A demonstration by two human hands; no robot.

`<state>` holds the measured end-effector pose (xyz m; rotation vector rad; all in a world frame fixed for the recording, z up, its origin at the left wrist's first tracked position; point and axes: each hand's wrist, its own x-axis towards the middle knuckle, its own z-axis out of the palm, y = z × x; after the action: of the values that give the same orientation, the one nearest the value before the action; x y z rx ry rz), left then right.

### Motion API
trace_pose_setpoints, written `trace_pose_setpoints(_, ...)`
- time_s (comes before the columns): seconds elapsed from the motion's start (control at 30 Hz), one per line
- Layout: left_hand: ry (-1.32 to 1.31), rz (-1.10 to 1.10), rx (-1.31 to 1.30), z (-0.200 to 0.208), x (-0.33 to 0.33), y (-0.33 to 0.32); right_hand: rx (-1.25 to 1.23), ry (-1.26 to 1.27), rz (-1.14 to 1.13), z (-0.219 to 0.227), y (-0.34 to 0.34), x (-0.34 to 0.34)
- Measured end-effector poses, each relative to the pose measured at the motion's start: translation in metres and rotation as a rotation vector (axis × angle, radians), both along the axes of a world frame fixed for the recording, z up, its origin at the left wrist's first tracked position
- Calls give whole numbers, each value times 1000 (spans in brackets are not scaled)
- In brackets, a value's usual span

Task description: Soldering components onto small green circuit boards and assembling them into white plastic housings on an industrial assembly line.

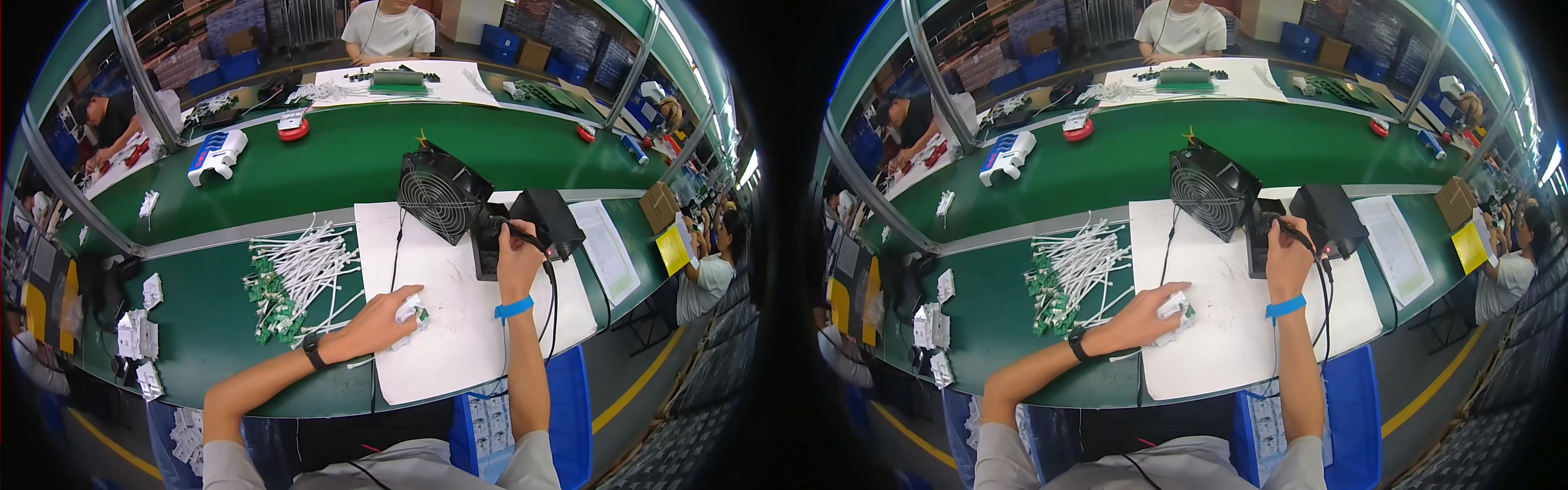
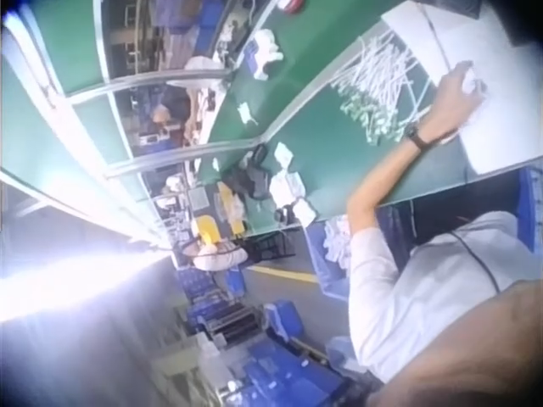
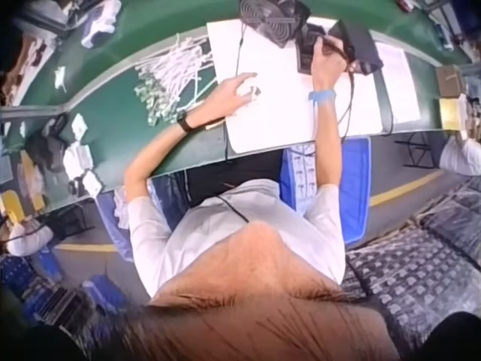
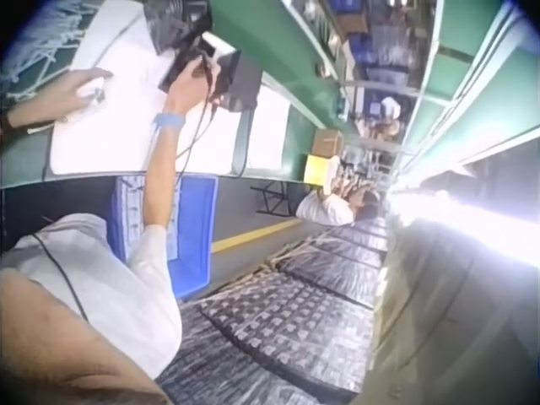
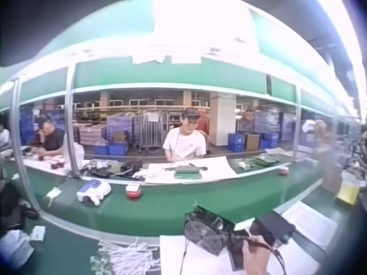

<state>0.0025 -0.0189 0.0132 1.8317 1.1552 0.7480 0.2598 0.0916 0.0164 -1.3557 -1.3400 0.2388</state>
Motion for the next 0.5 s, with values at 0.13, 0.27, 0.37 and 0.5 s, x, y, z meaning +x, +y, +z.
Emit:
trace_pose_setpoints(0.13, 21, 25, -20, 21, 10, 6, -24, 0, -34, -11, 5, 2)
trace_pose_setpoints(0.27, 111, 35, 73, 6, 17, 15, 128, 5, 18, -30, 13, -2)
trace_pose_setpoints(0.37, 200, 70, 117, 4, 20, 16, 168, -5, 31, -32, 14, 5)
trace_pose_setpoints(0.5, 207, 33, 281, -6, 20, 20, 169, -21, -93, -39, 16, 19)
